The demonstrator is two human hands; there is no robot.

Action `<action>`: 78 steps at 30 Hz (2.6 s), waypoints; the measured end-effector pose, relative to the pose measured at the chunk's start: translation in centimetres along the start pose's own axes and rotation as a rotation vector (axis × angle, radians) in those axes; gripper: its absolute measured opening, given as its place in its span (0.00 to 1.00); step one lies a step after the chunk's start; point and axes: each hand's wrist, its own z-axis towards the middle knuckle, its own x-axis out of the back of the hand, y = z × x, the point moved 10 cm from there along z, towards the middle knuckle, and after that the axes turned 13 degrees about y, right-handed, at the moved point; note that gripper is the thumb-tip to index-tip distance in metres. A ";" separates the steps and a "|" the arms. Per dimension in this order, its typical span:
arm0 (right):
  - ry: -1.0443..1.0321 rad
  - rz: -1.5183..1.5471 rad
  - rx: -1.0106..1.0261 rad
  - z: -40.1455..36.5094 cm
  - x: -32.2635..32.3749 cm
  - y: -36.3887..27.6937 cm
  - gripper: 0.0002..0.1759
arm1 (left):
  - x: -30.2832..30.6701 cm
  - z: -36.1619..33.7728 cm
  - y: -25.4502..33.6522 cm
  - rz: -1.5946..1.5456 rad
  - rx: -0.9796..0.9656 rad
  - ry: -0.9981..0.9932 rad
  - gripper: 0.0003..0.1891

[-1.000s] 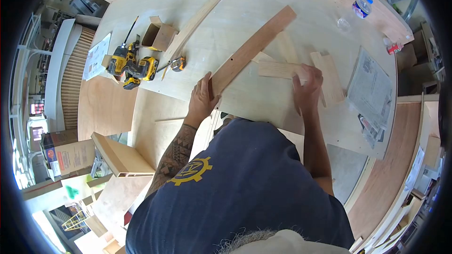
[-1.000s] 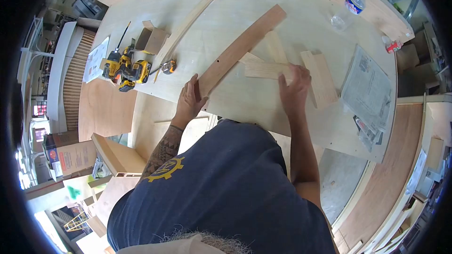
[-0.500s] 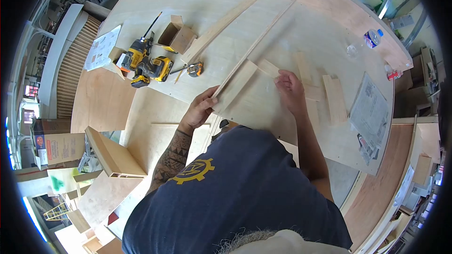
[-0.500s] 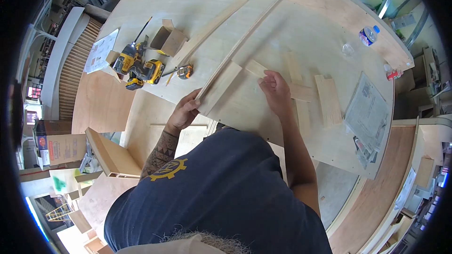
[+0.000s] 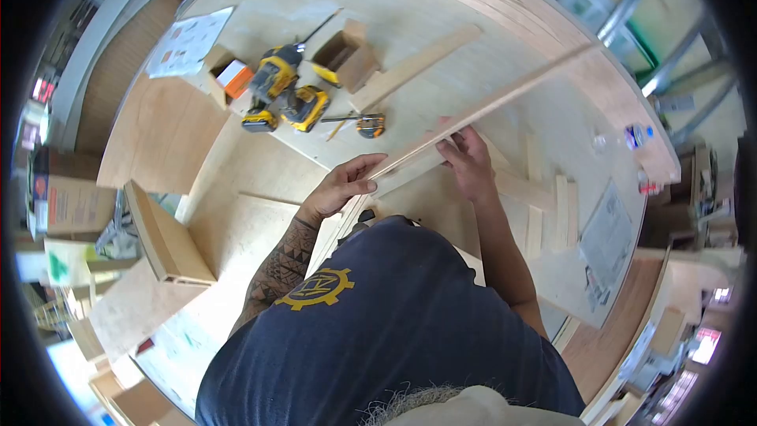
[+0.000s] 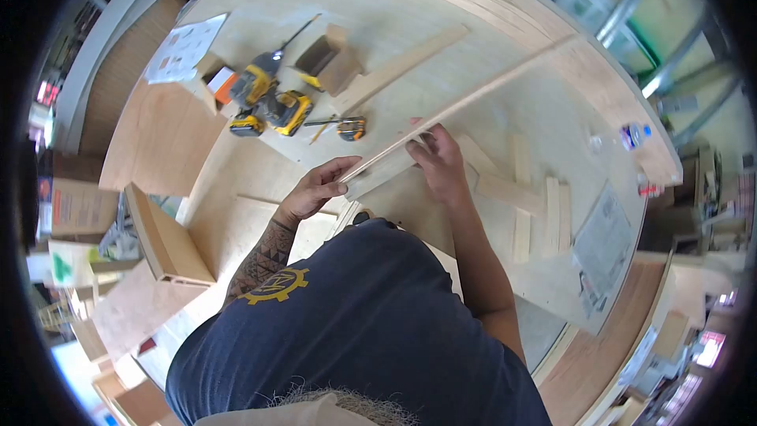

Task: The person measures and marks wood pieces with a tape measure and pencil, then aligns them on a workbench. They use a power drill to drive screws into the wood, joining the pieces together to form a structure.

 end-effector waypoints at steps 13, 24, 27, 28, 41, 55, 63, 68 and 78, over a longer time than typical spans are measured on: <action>-0.533 -0.037 0.143 -5.3 -16.1 1.1 0.38 | 11.1 -11.8 -2.0 0.420 -0.241 0.557 0.23; -1.183 -0.270 -0.047 -16.9 -24.8 8.2 0.36 | 6.1 -28.5 -13.9 0.167 0.074 1.174 0.23; -1.240 -0.280 -0.041 -20.2 -25.9 8.8 0.35 | 5.6 -31.1 -16.4 0.187 0.147 1.167 0.23; -1.252 -0.279 -0.040 -20.9 -26.5 9.0 0.35 | 5.5 -32.2 -15.4 0.294 0.069 1.203 0.24; -1.146 -0.221 -0.185 -31.4 -45.3 16.5 0.26 | 16.8 -52.4 -13.4 0.173 -0.231 1.491 0.45; -1.431 -0.227 -0.399 -51.6 -65.3 24.4 0.25 | 24.1 -76.4 -13.4 0.254 -0.129 1.729 0.51; -1.681 -0.285 -0.543 -63.0 -75.1 28.1 0.33 | 28.1 -85.6 -16.6 -0.064 -0.114 1.863 0.33; -1.861 -0.267 -0.551 -70.4 -84.1 32.2 0.32 | 33.8 -92.9 -19.2 -0.209 -0.046 1.985 0.20; -2.180 -0.701 0.039 -83.5 -97.4 39.4 0.48 | 40.2 -109.6 -17.9 -0.192 0.094 2.269 0.16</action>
